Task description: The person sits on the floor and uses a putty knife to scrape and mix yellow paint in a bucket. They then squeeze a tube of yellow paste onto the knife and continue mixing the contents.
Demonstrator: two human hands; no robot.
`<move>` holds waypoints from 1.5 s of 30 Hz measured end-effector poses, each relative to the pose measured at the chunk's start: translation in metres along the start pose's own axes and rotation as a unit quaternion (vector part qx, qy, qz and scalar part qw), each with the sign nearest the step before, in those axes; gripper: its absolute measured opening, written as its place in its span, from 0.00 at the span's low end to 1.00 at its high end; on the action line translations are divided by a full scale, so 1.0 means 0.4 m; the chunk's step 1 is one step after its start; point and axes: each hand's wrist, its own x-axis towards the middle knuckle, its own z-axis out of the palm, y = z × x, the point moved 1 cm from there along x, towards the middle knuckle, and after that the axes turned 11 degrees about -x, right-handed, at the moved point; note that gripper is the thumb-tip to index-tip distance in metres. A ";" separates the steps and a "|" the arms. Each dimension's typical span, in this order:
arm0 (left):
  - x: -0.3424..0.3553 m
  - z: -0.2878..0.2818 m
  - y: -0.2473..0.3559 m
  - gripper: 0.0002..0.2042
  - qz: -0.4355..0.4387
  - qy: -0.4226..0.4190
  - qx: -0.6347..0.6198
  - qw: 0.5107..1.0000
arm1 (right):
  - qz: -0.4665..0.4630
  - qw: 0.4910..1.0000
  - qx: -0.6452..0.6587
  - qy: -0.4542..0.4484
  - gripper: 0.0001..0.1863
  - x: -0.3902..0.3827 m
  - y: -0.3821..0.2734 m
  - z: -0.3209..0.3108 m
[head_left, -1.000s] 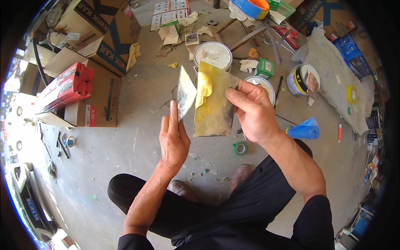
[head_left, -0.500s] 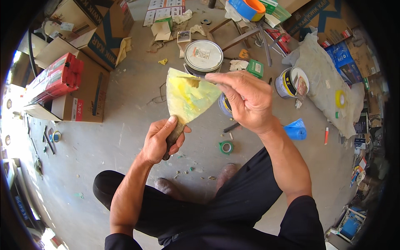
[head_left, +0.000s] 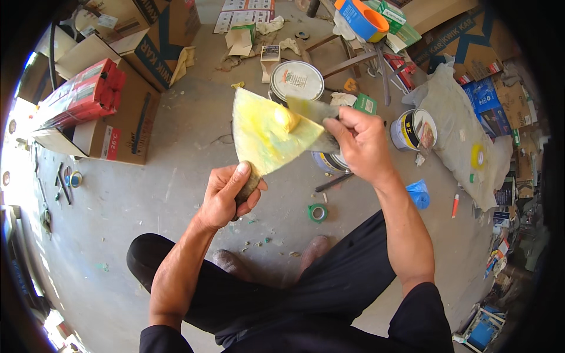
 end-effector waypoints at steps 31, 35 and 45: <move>0.004 0.003 0.009 0.29 -0.027 0.036 -0.004 0.999 | -0.162 0.983 -0.061 0.057 0.14 -0.009 -0.066 -0.051; 0.004 -0.012 0.024 0.28 0.003 0.021 -0.046 0.999 | -0.107 0.990 -0.087 0.035 0.11 0.003 -0.056 -0.065; -0.019 0.035 0.012 0.28 -0.201 -0.131 -0.016 0.971 | 0.143 0.883 0.445 -0.045 0.17 0.042 -0.016 -0.007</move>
